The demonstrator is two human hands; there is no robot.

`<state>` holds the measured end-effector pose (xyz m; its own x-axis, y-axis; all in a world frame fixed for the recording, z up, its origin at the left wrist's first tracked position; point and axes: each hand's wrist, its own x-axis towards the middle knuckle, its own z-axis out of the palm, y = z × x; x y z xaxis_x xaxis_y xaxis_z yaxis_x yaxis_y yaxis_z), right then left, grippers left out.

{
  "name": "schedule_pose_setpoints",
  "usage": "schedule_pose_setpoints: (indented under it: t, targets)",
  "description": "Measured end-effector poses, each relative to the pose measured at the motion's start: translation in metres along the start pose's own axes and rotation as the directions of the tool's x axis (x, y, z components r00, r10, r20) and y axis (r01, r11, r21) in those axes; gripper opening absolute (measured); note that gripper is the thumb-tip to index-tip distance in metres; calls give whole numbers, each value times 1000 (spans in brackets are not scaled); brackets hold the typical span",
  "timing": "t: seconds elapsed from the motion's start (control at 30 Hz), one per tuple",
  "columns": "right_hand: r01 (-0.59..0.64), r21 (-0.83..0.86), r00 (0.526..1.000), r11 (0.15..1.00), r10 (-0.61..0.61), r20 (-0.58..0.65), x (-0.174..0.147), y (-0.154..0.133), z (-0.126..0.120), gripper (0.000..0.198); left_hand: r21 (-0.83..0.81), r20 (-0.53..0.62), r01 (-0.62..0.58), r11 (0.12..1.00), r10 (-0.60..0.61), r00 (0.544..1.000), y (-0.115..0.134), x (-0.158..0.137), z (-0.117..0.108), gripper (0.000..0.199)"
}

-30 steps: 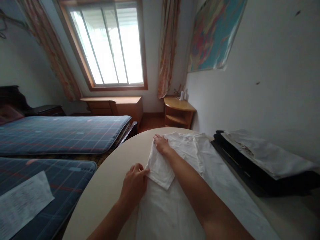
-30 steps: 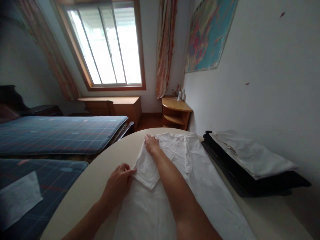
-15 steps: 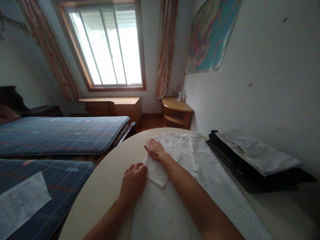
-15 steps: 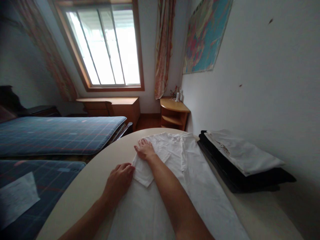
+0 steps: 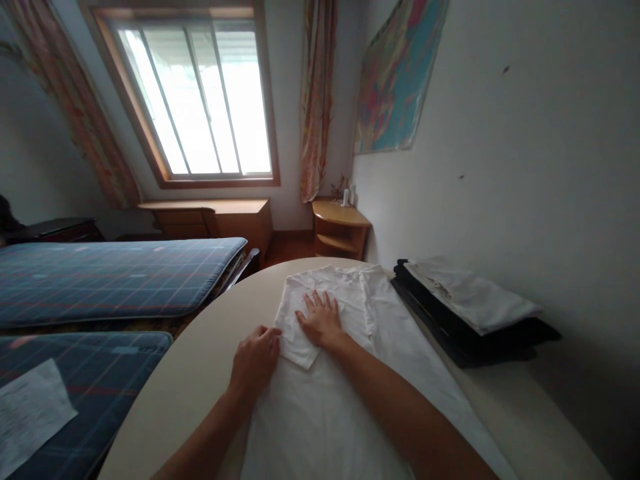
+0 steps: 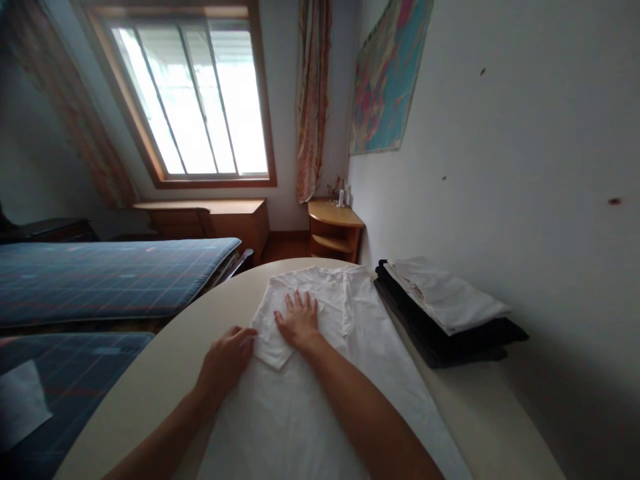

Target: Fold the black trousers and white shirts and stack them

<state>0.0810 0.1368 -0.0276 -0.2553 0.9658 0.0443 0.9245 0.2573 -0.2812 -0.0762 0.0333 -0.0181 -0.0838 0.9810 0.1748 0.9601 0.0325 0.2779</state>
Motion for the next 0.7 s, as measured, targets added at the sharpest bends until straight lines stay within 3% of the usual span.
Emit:
schedule_pose_setpoints:
  t: [0.2, 0.4, 0.53, 0.7]
  targets:
    - [18, 18, 1000, 1000, -18, -24, -1, 2, 3, 72, -163, 8, 51, 985, -50, 999, 11, -5, 0, 30]
    - [47, 71, 995, 996, -41, -90, 6, -1, -10, 55, -228, -161, -100, 969, 64, 985, 12, -6, 4, 28]
    - [46, 81, 991, 996, -36, -129, 16, -12, -22, 45, -236, -213, -160, 958, 110, 971, 12, -7, 8, 21]
    - [82, 76, 993, 994, -75, -89, 15, -22, -30, 31, -336, -137, -14, 942, -35, 990, 7, -8, 2, 25]
